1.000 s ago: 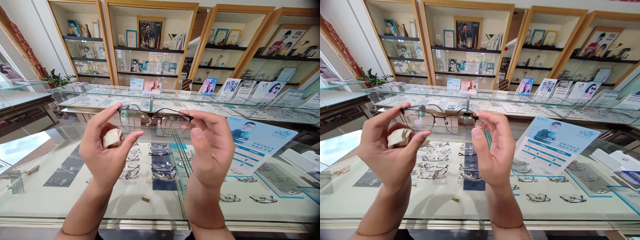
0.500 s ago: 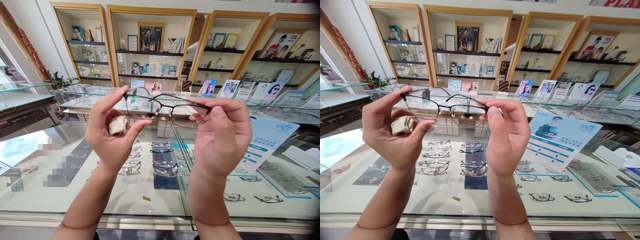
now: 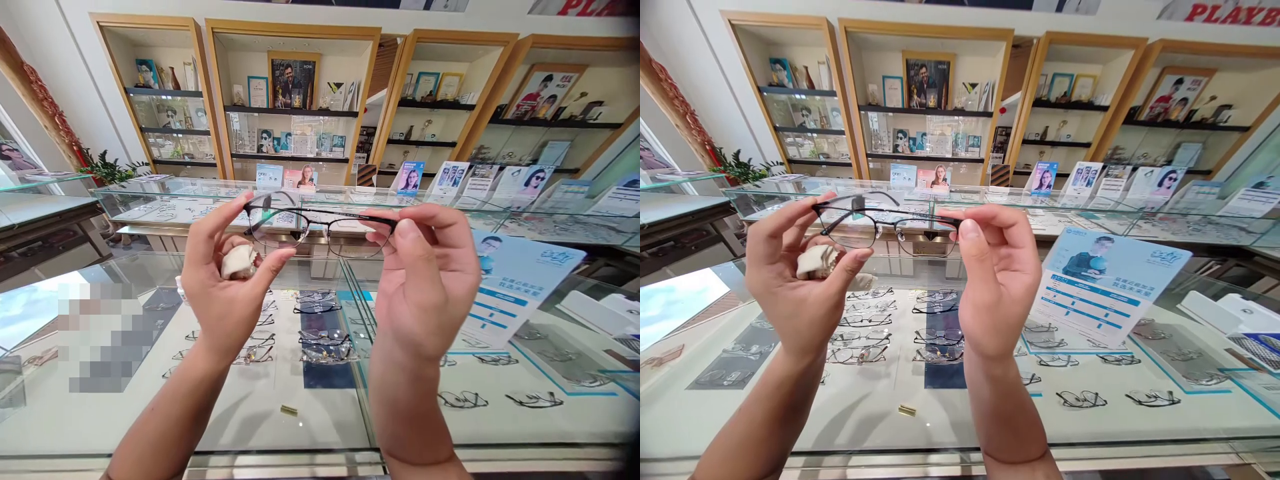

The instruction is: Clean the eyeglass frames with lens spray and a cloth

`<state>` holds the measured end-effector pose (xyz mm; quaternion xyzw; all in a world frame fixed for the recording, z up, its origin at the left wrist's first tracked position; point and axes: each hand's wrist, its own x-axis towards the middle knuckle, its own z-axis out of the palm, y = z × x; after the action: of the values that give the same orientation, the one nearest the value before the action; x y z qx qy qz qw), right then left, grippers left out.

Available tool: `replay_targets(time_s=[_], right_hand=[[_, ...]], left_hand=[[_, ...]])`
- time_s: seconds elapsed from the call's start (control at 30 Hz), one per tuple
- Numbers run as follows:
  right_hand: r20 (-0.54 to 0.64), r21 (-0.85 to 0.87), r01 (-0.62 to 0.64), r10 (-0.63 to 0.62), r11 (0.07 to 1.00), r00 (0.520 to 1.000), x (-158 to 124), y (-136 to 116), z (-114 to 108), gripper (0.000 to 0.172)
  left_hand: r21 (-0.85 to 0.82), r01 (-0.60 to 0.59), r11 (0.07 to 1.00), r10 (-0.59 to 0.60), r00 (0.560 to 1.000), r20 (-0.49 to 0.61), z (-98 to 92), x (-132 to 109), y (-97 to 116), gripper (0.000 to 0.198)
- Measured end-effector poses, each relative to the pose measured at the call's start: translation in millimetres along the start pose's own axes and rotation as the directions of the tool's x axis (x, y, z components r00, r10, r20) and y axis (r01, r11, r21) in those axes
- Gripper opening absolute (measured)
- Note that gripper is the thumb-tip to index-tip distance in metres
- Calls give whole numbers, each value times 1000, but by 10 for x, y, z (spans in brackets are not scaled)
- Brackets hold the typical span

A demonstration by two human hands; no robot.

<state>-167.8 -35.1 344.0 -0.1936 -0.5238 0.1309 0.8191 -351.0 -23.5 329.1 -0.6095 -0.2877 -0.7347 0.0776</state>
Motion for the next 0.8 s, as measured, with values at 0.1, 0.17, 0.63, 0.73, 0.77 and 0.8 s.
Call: replay_targets(time_s=[0.1, 0.17, 0.63, 0.73, 0.77, 0.8], right_hand=[[-9, 30, -4, 5, 1000, 1000, 27, 17, -24, 6], [1, 4, -2, 2, 1000, 1000, 38, 34, -43, 4], [145, -115, 59, -42, 992, 989, -27, 72, -29, 8], [137, -153, 66, -45, 986, 990, -34, 65, -6, 6], [131, -157, 64, -44, 986, 990, -37, 61, 2, 6], [126, -153, 61, -42, 986, 991, -39, 57, 9, 5]], left_hand=[[-17, 19, 1000, -19, 1000, 14, -8, -12, 1, 52], [-21, 14, 1000, -13, 1000, 22, -17, -16, 7, 53], [-43, 22, 999, -22, 1000, -9, -3, -16, -9, 63], [-33, -1, 999, 0, 1000, -31, -3, -22, -27, 64], [-25, -2, 1000, 1, 999, -42, -2, -23, -27, 64], [-15, 2, 1000, -3, 999, -52, -3, -24, -24, 63]])
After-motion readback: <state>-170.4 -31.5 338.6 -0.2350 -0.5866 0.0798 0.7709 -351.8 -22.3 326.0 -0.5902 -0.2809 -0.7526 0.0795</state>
